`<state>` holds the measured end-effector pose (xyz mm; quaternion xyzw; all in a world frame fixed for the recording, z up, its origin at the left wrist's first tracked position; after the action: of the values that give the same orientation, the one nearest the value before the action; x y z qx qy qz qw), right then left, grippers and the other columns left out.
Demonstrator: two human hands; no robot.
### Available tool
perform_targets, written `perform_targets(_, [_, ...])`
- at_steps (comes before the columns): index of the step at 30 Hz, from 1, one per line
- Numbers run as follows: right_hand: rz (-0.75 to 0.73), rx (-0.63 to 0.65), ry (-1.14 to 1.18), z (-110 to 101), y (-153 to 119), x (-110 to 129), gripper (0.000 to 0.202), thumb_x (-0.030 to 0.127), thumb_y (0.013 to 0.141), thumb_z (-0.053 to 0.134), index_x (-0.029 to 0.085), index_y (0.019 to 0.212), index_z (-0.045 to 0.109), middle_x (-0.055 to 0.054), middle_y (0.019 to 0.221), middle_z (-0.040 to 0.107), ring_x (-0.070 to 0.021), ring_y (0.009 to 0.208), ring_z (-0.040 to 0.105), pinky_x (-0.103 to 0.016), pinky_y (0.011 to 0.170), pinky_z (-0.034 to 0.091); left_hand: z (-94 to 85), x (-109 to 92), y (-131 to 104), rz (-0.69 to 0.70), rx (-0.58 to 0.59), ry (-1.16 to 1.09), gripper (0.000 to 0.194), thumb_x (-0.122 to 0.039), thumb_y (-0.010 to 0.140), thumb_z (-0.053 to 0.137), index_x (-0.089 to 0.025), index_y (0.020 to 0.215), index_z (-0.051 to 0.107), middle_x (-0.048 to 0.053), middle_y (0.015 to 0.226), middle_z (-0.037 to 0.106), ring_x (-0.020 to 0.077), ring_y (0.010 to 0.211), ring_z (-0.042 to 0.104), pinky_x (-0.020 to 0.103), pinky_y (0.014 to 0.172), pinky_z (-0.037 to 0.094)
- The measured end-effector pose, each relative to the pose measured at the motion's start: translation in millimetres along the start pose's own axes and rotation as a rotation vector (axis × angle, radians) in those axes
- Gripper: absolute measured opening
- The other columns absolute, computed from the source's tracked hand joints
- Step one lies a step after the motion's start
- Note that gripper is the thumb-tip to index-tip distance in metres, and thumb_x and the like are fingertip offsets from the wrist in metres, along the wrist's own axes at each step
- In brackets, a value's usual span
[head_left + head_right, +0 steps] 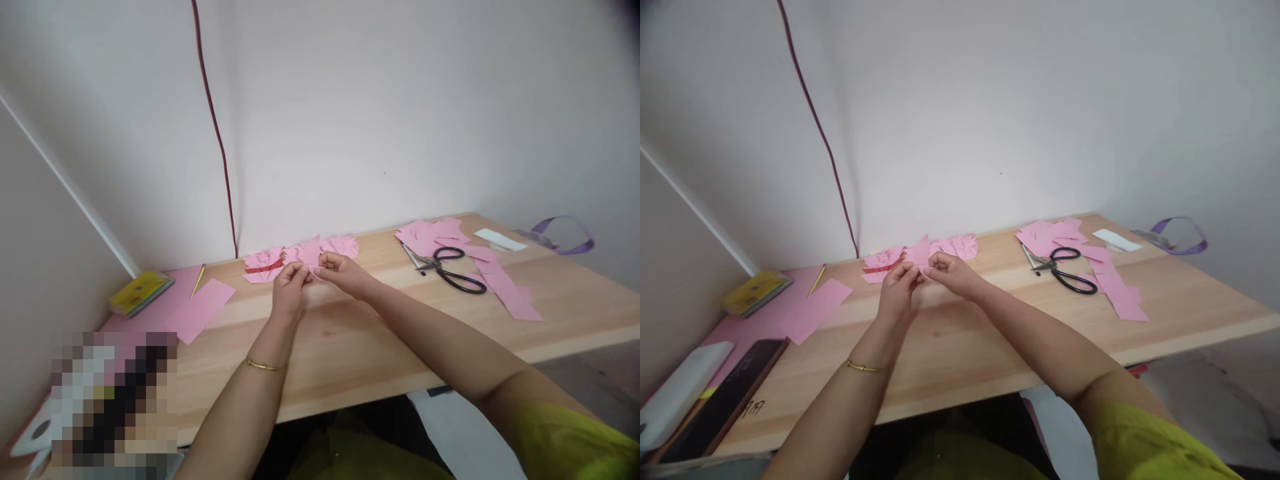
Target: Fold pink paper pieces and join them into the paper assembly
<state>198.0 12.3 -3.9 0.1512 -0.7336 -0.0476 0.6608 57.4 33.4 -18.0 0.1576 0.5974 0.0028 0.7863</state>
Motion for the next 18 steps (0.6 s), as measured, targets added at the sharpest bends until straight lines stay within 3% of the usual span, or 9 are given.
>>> perform_targets(9, [-0.009, -0.016, 0.023, 10.8, 2.5, -14.3, 0.028, 0.042, 0.077, 0.058, 0.019, 0.071, 0.042, 0.005, 0.065, 0.044, -0.01, 0.06, 0.041, -0.023, 0.058, 0.031, -1.0, 8.9, 1.5, -0.061, -0.055, -0.089, 0.03, -0.04, 0.08, 0.055, -0.015, 0.064, 0.054, -0.001, 0.058, 0.052, 0.0089, 0.056, 0.048, 0.022, 0.058, 0.04])
perform_targets(18, [0.04, -0.044, -0.021, 12.3, 1.8, -16.4, 0.031, 0.045, 0.076, 0.057, 0.019, 0.067, 0.042, 0.006, 0.061, 0.04, -0.0091, 0.055, 0.036, -0.023, 0.054, 0.029, -1.7, 8.1, 1.2, -0.068, -0.05, -0.013, 0.02, -0.031, 0.07, 0.066, -0.014, 0.067, 0.055, -0.004, 0.058, 0.05, 0.0077, 0.057, 0.048, 0.021, 0.06, 0.039])
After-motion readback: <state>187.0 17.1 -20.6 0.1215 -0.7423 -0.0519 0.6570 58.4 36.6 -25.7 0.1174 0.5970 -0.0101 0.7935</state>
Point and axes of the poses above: each hand's wrist, its own y-axis towards the middle knuckle, its own z-axis out of the palm, x = y × z, the point moved 2 cm from there along y, towards the middle knuckle
